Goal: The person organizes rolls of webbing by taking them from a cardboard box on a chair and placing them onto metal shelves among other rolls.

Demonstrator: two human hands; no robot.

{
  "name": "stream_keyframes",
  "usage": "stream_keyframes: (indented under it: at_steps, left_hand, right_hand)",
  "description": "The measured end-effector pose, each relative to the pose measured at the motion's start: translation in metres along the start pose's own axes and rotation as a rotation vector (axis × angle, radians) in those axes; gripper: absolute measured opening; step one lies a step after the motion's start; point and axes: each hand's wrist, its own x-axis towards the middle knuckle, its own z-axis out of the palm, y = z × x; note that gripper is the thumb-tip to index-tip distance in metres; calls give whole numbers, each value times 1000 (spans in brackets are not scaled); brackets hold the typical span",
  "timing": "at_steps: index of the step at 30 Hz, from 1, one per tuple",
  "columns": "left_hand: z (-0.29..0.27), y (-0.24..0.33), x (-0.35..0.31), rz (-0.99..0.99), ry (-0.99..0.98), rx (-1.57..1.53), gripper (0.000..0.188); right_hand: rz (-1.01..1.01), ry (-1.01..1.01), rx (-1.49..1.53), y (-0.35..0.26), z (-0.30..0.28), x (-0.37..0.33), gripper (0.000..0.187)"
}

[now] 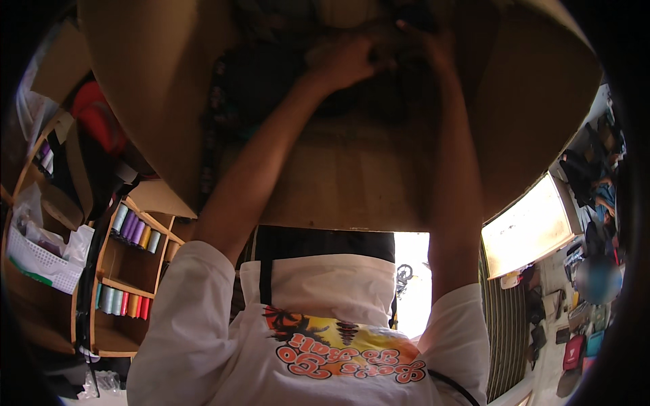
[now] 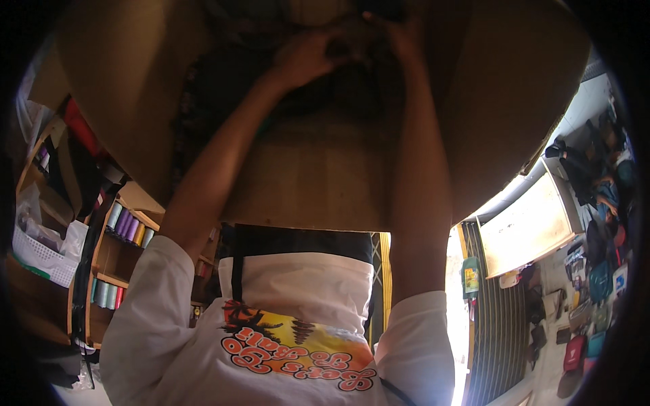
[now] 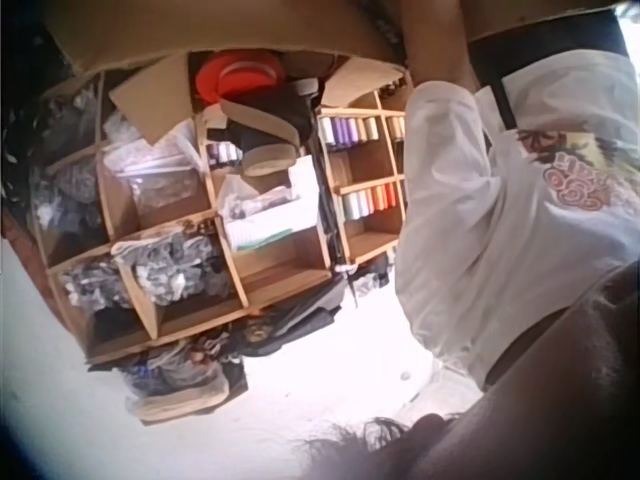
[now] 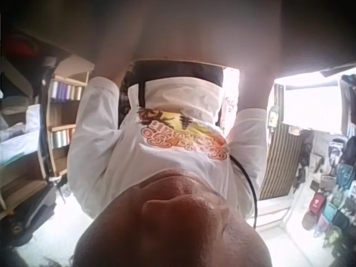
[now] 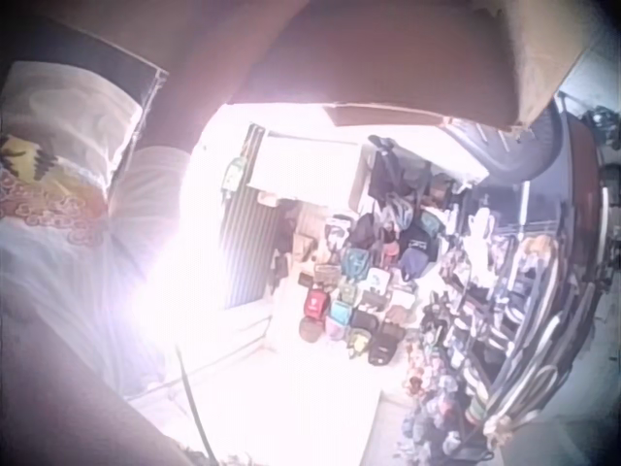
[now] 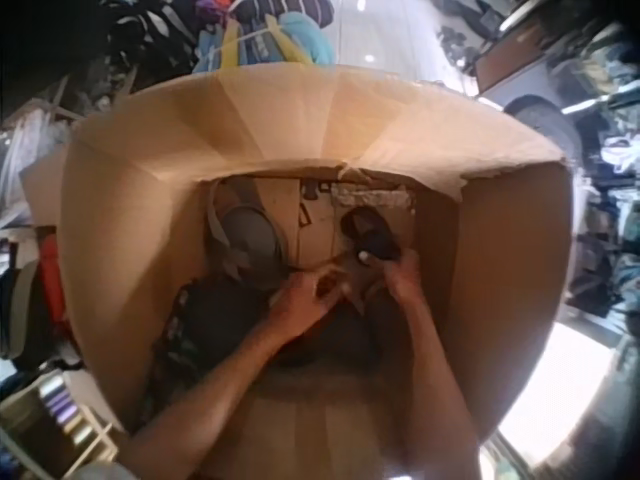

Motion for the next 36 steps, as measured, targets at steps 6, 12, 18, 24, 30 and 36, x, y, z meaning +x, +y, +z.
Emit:
stream_keyframes:
  at_steps: [6, 12, 18, 24, 30, 36]
  left_hand:
    - [26, 23, -17, 200, -456, 675, 65]
    - [78, -7, -20, 439, -284, 555, 49]
    - [41, -6, -24, 223, -430, 451, 45]
    - [34, -23, -19, 134, -293, 227, 52]
    - [-22, -12, 0, -167, -114, -367, 58]
    - [-76, 33, 0, -389, -199, -753, 57]
  right_hand:
    - [-259, 15, -350, 36, 0, 20, 56]
    - [-203, 24, -768, 151, -44, 34, 44]
    - [-473, -112, -727, 93, -11, -46, 60]
    - [-552, 77, -553, 57, -29, -60, 48]
    - [-93, -57, -434, 14, -43, -42, 32]
    - [8, -15, 107, -66, -34, -84, 52]
